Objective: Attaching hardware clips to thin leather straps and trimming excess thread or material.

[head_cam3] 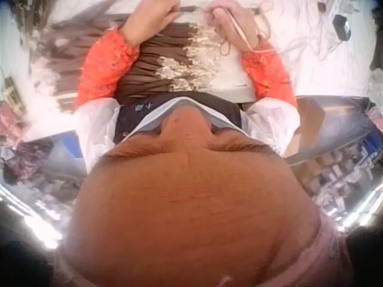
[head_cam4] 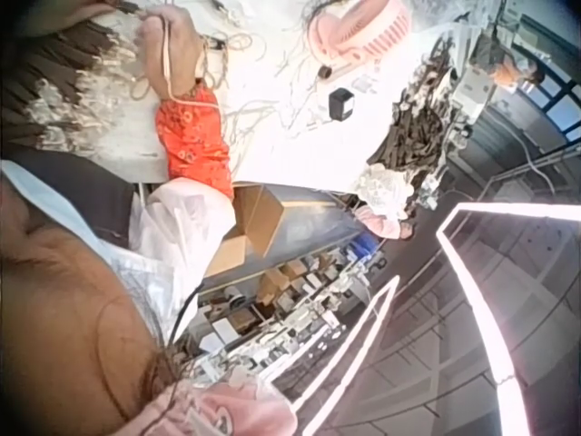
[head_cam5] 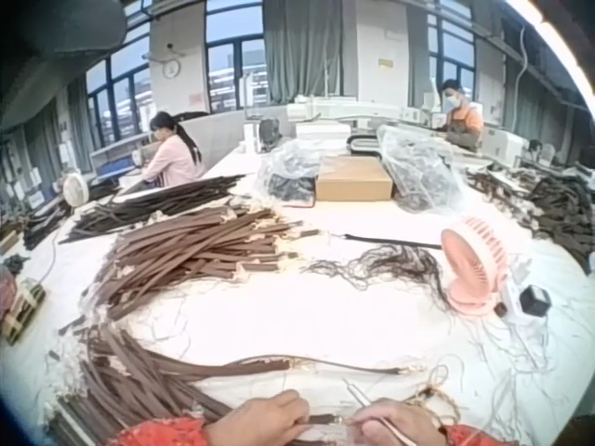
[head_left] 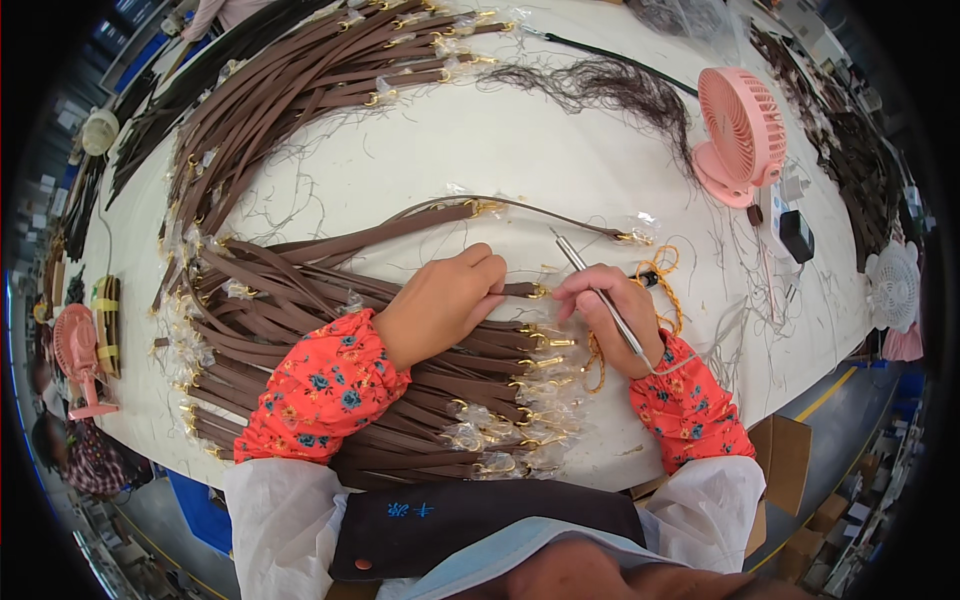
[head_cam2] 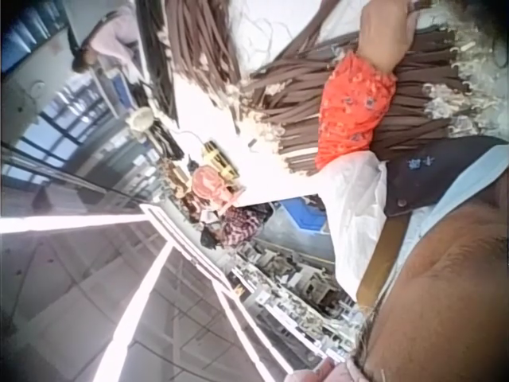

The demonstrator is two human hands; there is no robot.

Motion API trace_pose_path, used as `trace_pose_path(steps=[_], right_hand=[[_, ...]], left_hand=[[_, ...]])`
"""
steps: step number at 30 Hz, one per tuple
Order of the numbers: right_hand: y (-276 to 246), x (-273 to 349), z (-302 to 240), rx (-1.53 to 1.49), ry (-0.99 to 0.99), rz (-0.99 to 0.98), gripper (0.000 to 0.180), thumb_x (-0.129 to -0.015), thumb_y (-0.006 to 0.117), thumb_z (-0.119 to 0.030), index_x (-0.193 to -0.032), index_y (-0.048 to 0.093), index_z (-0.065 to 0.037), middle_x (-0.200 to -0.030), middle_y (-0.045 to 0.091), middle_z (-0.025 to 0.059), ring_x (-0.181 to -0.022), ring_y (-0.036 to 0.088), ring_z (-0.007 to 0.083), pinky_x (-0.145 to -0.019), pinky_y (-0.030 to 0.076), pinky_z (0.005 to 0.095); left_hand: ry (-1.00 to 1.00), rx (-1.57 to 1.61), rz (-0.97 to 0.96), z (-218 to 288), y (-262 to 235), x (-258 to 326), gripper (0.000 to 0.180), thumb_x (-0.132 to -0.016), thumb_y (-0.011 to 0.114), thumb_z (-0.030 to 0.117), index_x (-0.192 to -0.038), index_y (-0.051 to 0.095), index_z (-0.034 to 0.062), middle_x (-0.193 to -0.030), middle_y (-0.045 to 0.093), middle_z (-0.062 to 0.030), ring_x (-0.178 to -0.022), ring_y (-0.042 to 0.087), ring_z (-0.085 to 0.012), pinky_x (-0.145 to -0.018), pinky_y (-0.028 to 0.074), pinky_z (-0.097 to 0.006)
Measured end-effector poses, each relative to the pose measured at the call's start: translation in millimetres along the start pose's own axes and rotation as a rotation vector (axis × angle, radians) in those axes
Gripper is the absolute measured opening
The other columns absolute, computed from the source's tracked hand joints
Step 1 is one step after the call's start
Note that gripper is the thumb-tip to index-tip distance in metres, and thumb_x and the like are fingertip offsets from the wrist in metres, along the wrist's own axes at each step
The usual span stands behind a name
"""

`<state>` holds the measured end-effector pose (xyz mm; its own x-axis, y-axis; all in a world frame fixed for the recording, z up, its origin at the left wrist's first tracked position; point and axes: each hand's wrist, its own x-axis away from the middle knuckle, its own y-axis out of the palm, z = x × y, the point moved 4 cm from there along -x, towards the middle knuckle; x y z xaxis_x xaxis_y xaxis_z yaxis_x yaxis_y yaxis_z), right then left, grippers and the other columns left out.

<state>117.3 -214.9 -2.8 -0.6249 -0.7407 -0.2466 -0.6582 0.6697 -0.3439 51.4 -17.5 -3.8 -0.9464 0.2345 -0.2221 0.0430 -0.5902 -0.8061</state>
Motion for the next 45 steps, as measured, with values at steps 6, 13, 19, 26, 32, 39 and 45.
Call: trace_pose_path(steps=[6, 13, 19, 26, 32, 39, 45], right_hand=[[1, 1, 7, -0.051, 0.027, -0.002, 0.018, -0.1, 0.047, -0.016, -0.109, 0.054, -0.002, -0.09, 0.067, 0.0088, -0.078, 0.067, 0.0152, -0.071, 0.051, 0.0284], [0, 2, 13, -0.226, 0.084, 0.084, 0.024, -0.101, 0.045, -0.017, -0.118, 0.048, 0.0, -0.1, 0.066, 0.0124, -0.081, 0.064, 0.0153, -0.077, 0.05, 0.0291], [0, 1, 12, -0.271, 0.107, 0.096, 0.027, -0.101, 0.046, -0.015, -0.122, 0.044, 0.002, -0.101, 0.065, 0.0137, -0.082, 0.063, 0.0147, -0.077, 0.05, 0.0278], [1, 1, 11, -0.352, 0.172, 0.113, 0.026, -0.101, 0.048, -0.016, -0.12, 0.045, 0.002, -0.097, 0.065, 0.013, -0.08, 0.064, 0.0147, -0.076, 0.05, 0.0268], [1, 4, 18, -0.488, 0.243, 0.015, 0.027, -0.103, 0.045, -0.021, -0.114, 0.05, 0.003, -0.087, 0.065, 0.0104, -0.073, 0.062, 0.0131, -0.072, 0.05, 0.0266], [8, 4, 12, -0.407, 0.271, -0.145, 0.026, -0.103, 0.044, -0.021, -0.114, 0.054, 0.0, -0.085, 0.064, 0.0061, -0.077, 0.058, 0.01, -0.072, 0.048, 0.0245], [10, 3, 10, -0.385, 0.275, -0.17, 0.025, -0.103, 0.044, -0.02, -0.115, 0.054, -0.001, -0.087, 0.064, 0.0057, -0.078, 0.058, 0.0088, -0.073, 0.048, 0.0237]], left_hand=[[-0.128, 0.259, -0.048, 0, 3, -2, 0.02, -0.082, 0.072, 0.011, -0.092, 0.057, 0.0032, -0.084, 0.056, -0.0103, -0.065, 0.059, -0.0268, -0.06, 0.048, -0.037], [0.182, -0.183, 0.001, 15, 13, 5, 0.02, -0.08, 0.068, 0.009, -0.099, 0.061, 0.0041, -0.086, 0.057, -0.0074, -0.069, 0.061, -0.0252, -0.056, 0.05, -0.036], [0.188, -0.1, 0.033, 18, 12, 2, 0.011, -0.079, 0.063, 0.003, -0.089, 0.06, 0.0034, -0.083, 0.056, -0.0082, -0.071, 0.06, -0.0273, -0.057, 0.05, -0.037], [-0.021, 0.212, 0.091, 7, 12, -2, 0.006, -0.084, 0.062, 0.001, -0.087, 0.057, 0.0011, -0.082, 0.059, -0.0142, -0.071, 0.059, -0.0338, -0.063, 0.048, -0.039], [-0.176, 0.259, 0.033, -3, 10, -3, 0.007, -0.086, 0.062, 0.005, -0.088, 0.057, 0.0005, -0.08, 0.06, -0.0154, -0.068, 0.06, -0.0306, -0.061, 0.047, -0.036], [-0.261, 0.396, -0.029, -11, 10, -3, 0.01, -0.088, 0.063, 0.007, -0.09, 0.058, -0.0007, -0.079, 0.061, -0.0114, -0.067, 0.06, -0.0181, -0.063, 0.048, -0.03], [-0.296, 0.46, -0.034, -11, 9, -4, 0.011, -0.086, 0.063, 0.009, -0.088, 0.059, -0.0013, -0.08, 0.064, -0.0149, -0.069, 0.064, -0.0253, -0.063, 0.05, -0.035]])
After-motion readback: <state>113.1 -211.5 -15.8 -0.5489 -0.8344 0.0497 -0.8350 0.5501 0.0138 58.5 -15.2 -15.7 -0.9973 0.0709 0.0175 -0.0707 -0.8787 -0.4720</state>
